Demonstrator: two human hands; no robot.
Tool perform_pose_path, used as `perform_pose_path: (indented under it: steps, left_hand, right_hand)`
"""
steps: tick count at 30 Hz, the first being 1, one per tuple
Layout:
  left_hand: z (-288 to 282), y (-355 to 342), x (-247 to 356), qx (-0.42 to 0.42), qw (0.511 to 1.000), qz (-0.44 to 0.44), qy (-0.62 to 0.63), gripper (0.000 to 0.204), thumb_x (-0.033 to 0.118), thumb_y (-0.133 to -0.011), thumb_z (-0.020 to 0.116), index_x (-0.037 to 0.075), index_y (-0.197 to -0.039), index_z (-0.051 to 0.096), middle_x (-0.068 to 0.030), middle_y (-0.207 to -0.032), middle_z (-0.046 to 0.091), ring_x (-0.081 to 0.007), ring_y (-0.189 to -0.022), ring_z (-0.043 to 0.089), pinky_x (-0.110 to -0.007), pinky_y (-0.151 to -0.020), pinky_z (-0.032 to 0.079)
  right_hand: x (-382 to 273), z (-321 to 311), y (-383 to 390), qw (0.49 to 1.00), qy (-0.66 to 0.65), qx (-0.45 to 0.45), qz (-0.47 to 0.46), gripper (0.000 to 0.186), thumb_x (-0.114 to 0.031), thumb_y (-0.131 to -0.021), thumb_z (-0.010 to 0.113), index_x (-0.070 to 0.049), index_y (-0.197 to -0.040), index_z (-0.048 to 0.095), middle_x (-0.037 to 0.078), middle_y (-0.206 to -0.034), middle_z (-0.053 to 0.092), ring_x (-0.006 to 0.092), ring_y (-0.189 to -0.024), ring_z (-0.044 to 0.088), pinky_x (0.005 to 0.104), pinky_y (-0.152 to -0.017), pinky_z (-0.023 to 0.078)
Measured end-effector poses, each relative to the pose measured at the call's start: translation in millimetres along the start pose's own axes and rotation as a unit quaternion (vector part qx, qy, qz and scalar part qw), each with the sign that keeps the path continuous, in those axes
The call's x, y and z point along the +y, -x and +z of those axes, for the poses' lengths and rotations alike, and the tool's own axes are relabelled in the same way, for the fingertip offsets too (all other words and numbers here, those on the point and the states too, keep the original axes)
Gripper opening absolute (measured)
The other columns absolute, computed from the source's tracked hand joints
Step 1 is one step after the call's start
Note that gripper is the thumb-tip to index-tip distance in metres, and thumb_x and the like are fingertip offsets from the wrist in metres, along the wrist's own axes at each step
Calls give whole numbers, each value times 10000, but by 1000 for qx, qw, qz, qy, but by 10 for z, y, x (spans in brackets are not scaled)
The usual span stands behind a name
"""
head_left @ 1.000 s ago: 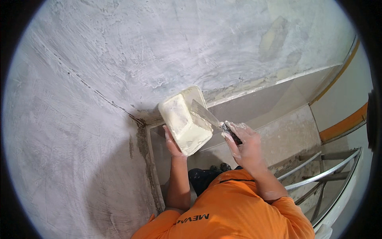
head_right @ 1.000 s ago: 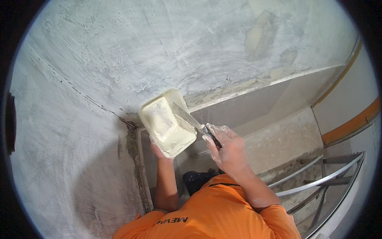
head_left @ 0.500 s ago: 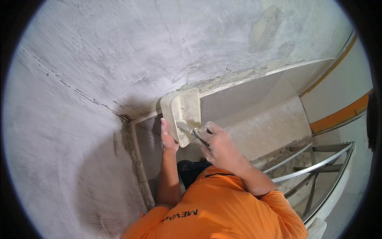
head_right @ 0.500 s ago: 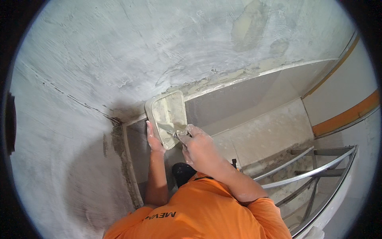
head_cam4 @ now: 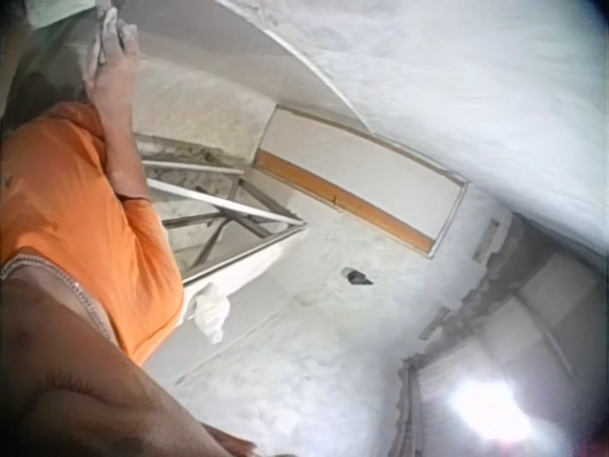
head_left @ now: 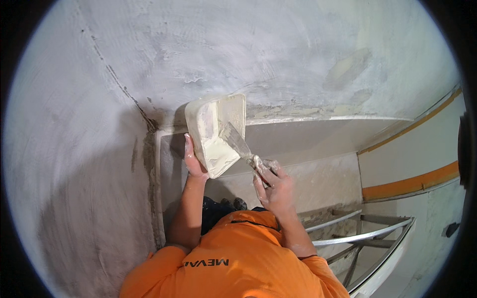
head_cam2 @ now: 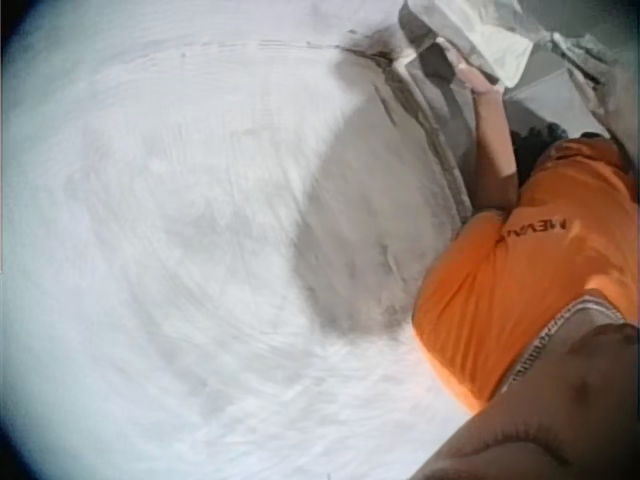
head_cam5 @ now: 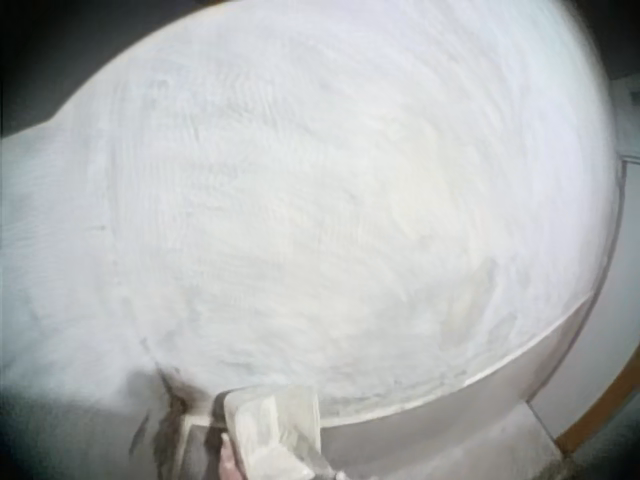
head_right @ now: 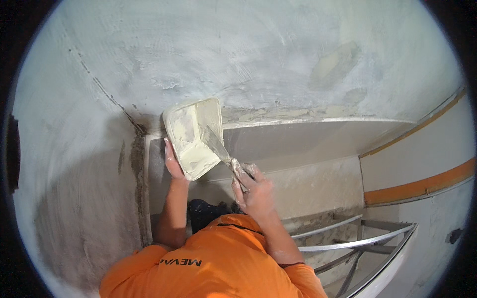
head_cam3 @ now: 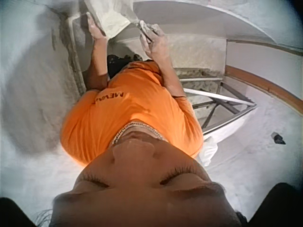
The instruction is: The person patches a wall by applying joint compound from a plastic container onto the surface using a putty knife and smoothing it out with repeated strokes.
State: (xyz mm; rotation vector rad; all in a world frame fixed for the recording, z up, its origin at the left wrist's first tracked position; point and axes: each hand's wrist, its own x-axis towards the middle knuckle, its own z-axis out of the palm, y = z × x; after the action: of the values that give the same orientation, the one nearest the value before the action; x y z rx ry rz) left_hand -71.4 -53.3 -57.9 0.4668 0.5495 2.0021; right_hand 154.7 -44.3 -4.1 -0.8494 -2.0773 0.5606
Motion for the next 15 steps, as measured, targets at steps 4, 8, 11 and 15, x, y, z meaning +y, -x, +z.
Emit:
perform_pose_path:
  steps: [4,8,11,15]
  left_hand:
    - [-10,7,109,53,998,-18,38,575,450,-1036,423,25,-1423,446,-134,-1336,569,-297,-1167,593,-424,-1003,474]
    - [-146,-12,122,46,999,21,-6,599,485,-1011,450,35,-1406,464,-116,-1338,569,-287,-1208,568,-439,-1036,441]
    - [-205,-51,69,67,997,37,-11,575,464,-1008,466,29,-1383,484,-110,-1318,576,-275,-1201,569,-425,-1036,437]
    - [-176,-90,99,76,995,53,-43,550,437,-1002,485,5,-1342,504,-105,-1277,583,-248,-1176,573,-392,-1023,437]
  right_hand:
    - [-116,133,7,997,-31,-49,42,335,-64,-809,687,-35,-1143,679,184,-925,641,369,-703,641,424,-614,526]
    - [-192,162,-43,993,-73,-82,40,298,-91,-823,664,-3,-1108,679,215,-820,628,394,-691,619,422,-625,509]
    - [-240,149,-43,988,-109,-88,60,309,-82,-819,655,7,-1115,675,230,-820,637,372,-683,618,398,-644,506]
    - [-350,136,-29,963,-184,-101,167,319,-76,-835,643,35,-1133,659,171,-826,676,244,-662,602,359,-672,504]
